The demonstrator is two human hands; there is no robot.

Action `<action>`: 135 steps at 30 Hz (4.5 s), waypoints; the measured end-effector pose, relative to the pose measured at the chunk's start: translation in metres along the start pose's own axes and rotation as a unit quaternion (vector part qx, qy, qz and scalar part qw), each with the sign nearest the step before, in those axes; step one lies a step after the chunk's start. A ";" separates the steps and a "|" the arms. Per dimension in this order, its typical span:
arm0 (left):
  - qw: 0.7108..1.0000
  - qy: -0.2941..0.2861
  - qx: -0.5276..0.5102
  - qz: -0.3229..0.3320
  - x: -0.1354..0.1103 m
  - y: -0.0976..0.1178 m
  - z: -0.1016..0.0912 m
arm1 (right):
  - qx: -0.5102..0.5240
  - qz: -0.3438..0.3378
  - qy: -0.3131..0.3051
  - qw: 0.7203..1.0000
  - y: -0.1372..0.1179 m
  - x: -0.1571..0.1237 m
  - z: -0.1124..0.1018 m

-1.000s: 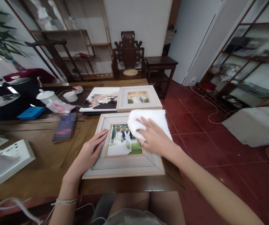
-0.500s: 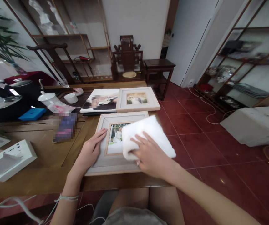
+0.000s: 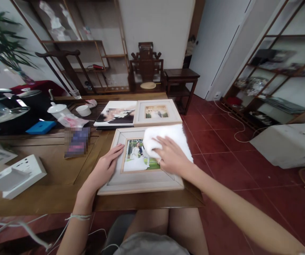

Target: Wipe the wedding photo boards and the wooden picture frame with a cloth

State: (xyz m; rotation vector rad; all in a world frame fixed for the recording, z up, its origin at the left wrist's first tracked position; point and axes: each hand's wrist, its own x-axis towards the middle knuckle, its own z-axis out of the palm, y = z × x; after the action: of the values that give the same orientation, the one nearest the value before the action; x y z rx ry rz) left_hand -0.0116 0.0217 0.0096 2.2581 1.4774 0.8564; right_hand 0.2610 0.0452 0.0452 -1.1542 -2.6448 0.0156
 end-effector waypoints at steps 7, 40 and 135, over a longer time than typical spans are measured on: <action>1.000 0.006 0.001 -0.014 -0.001 0.003 0.000 | -0.047 0.013 -0.018 0.999 0.029 0.053 0.004; 1.000 0.008 -0.018 -0.020 -0.002 0.004 0.001 | -0.048 -0.043 -0.062 0.996 0.003 0.058 0.002; 0.994 0.048 -0.093 -0.033 -0.013 0.005 0.000 | -0.035 -0.069 -0.082 0.994 -0.101 0.073 0.024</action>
State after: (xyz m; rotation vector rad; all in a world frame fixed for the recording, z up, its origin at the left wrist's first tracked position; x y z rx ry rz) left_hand -0.0117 0.0079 0.0082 2.0486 1.4396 1.0501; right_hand 0.1354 0.0308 0.0495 -1.0271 -2.8860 -0.0079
